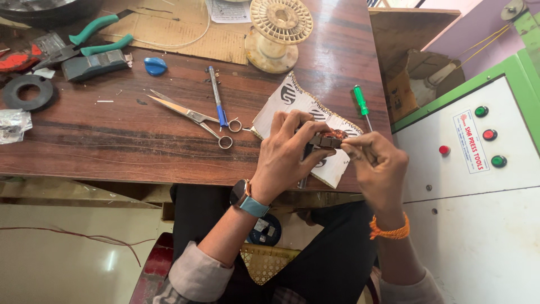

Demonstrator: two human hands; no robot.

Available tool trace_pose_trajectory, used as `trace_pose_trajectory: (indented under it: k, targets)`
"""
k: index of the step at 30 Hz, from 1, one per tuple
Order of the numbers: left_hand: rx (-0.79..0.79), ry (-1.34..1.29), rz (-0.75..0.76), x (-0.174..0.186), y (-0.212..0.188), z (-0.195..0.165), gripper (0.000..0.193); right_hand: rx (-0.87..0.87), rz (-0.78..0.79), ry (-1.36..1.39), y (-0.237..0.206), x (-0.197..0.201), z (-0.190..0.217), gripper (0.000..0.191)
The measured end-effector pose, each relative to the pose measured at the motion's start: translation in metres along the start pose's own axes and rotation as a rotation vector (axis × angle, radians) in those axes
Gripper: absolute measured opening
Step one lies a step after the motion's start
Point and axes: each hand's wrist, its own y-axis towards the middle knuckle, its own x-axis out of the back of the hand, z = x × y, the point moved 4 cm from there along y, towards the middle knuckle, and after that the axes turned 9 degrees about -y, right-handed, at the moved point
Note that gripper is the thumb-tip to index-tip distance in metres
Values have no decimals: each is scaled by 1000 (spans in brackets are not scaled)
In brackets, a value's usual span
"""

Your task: The person sits at a workbench and works on a small electric motor armature, holding it in one hand while fitting and pressing components onto it with the other hand over a printed paper on the bench. They repeatedly turn the component and press parts into place by hand throughout the episode.

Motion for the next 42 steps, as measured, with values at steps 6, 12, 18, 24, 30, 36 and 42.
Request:
trace_pose_trajectory:
  k: [6,12,18,24,30,36,42]
  targets:
    - [-9,29,76,-4,-1,11,47,207,-83,-89,-22,-10,0,6]
    - [-323,30,152,-6,-9,10,47,125,-60,-115,-40,-30,-8,9]
    - [-354,118,233,-6,-15,7,35,162,30,-65,-57,-26,-5,14]
    - [-299,53,171,-2,-10,5,25,65,35,-36,-57,-17,-1,11]
    - [-397,-26,144,-1,-9,0,24,72,116,-66,-59,-25,3,11]
    - [-278,-87,34,2,-9,7,20,77,-90,-115,-33,2,8,8]
    - [-267,-80,-58,2,-9,7,19,86,-129,-210,9,3,26,8]
